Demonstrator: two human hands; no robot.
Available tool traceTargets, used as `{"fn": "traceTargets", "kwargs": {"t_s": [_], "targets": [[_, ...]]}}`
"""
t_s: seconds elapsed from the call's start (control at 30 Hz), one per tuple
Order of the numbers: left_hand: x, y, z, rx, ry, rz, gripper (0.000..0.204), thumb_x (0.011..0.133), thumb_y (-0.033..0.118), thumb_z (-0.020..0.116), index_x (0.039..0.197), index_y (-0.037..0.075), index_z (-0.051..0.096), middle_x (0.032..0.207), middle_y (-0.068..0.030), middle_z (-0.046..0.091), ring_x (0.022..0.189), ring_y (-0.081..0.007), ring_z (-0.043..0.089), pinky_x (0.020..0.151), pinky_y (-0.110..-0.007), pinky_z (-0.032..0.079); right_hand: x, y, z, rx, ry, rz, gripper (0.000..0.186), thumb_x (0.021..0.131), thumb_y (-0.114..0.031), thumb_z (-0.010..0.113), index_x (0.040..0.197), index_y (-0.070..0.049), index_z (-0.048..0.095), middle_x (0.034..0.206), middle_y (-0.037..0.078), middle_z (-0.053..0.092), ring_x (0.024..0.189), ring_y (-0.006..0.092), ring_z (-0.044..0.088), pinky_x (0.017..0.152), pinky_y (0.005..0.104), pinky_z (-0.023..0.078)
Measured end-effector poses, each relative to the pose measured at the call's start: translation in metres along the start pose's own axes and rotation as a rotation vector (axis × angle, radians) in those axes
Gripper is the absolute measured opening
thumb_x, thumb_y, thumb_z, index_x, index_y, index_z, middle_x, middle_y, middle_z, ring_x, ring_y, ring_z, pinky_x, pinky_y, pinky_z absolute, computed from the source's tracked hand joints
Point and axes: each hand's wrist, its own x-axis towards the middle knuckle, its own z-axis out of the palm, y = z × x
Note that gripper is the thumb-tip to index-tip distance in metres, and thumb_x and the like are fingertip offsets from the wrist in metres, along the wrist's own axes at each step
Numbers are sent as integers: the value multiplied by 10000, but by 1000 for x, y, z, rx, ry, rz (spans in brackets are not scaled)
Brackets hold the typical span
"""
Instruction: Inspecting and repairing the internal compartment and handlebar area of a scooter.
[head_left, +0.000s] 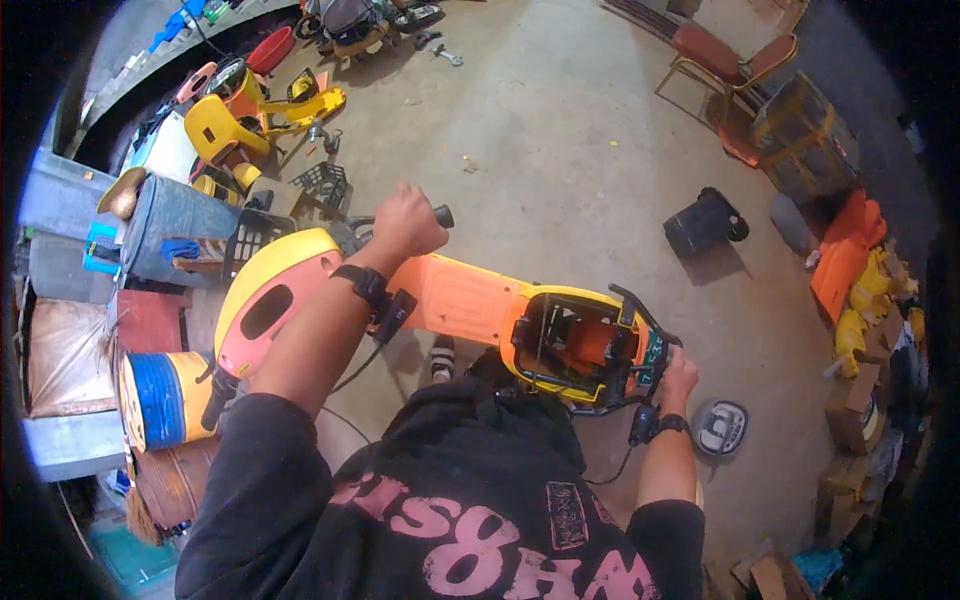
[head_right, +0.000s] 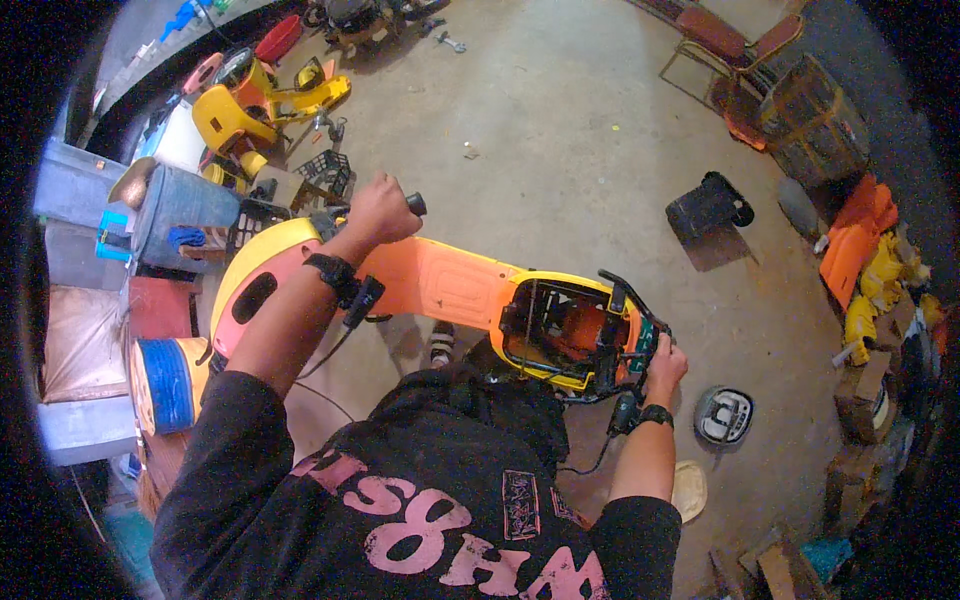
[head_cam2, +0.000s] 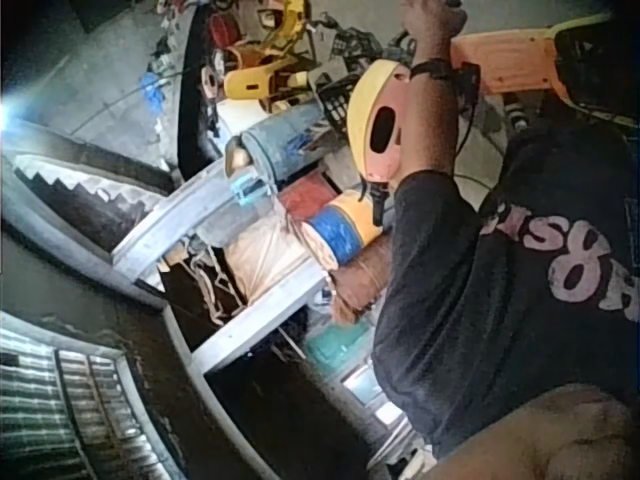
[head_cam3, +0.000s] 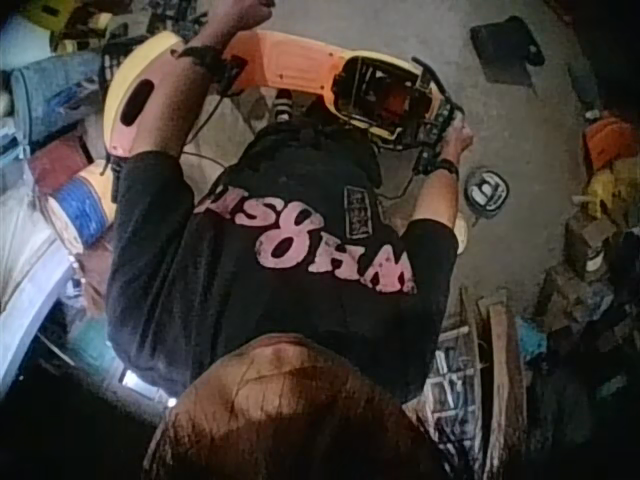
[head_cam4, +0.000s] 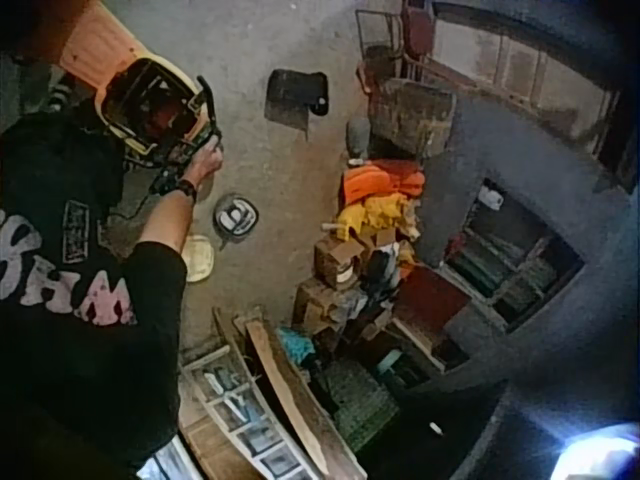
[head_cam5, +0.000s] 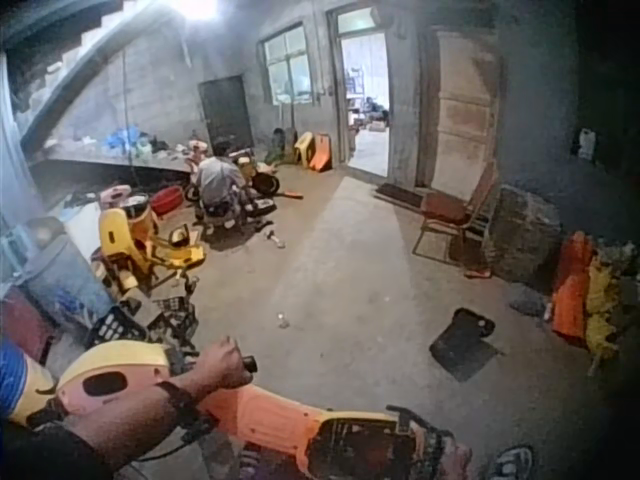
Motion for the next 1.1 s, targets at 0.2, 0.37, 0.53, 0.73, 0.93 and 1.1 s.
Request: {"fn": "traceTargets", "kwargs": {"t_s": [0.2,0.37,0.53,0.73,0.93,1.1], "targets": [[-4,0,-1,-36,20,-34,426,720,224,677,1022,-74,645,1095,-253,621,1019,-411,669,893,-453,557,1,0,3,-49,10,8,549,906,-435,617,668,59,649,569,80,576,561,193,553,588,401,446],[0,0,-3,-64,6,-15,394,705,210,678,980,-70,649,1026,-269,684,970,-405,694,858,-457,567,6,13,5,-47,54,-7,532,901,-431,628,654,40,646,567,67,572,541,190,554,557,392,442],[-1,0,-5,-67,19,5,387,693,201,679,967,-72,650,982,-270,701,950,-399,700,845,-459,569,6,12,6,9,18,45,501,901,-409,640,657,28,653,568,52,575,502,163,541,494,359,426],[-2,0,-8,-45,4,54,363,695,223,657,956,-28,681,957,-256,708,928,-403,702,834,-458,572,3,7,3,22,12,5,508,899,-411,642,637,23,628,564,50,568,502,161,540,497,356,431],[9,-5,-2,21,-117,72,356,705,260,621,912,-5,739,966,-244,721,926,-402,708,836,-460,576,1,3,0,8,5,5,515,906,-412,632,626,20,612,556,51,548,503,161,524,501,362,419],[12,-5,-3,39,-190,31,372,716,281,610,916,-2,746,1003,-247,720,954,-398,705,859,-455,570,-2,-4,-4,-9,-55,68,568,911,-446,600,753,98,648,665,222,630,643,329,591,688,467,453]]}}
